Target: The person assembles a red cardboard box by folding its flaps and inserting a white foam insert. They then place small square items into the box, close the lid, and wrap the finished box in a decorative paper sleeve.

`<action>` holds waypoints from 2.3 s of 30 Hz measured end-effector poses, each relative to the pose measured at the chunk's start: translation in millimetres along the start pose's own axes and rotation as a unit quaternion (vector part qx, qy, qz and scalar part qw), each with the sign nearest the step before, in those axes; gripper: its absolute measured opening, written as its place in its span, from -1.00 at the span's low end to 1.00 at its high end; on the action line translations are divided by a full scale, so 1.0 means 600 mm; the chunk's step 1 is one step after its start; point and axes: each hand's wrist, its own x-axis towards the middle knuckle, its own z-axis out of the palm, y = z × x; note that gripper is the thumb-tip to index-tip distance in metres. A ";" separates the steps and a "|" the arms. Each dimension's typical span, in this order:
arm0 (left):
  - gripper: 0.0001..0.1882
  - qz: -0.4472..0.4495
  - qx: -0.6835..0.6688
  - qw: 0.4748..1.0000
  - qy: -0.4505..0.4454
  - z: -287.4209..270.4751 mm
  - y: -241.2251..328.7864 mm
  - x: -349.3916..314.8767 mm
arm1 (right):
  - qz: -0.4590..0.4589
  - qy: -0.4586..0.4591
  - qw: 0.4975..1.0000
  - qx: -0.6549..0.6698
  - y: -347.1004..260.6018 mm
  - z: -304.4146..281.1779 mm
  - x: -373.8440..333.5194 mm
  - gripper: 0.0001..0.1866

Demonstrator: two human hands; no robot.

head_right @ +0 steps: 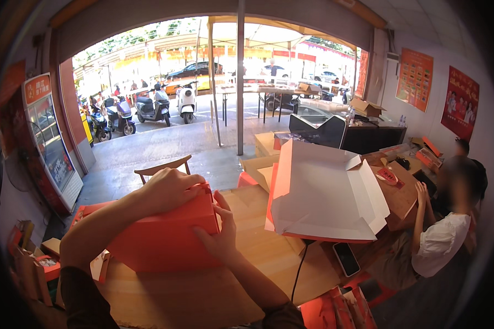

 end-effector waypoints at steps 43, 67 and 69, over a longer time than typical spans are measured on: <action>-0.11 -0.054 0.126 0.990 -0.034 -0.084 -0.029 -0.239 | 0.101 -0.064 0.988 0.096 0.050 -0.088 0.039 -0.02; -0.47 0.026 0.059 0.991 0.115 0.343 0.018 -0.457 | 0.440 -0.355 0.821 -0.083 0.186 -0.086 -0.056 0.01; -0.39 -0.028 -0.035 0.991 0.126 0.342 -0.004 -0.478 | 0.440 -0.351 0.822 -0.089 0.184 -0.071 -0.063 -0.01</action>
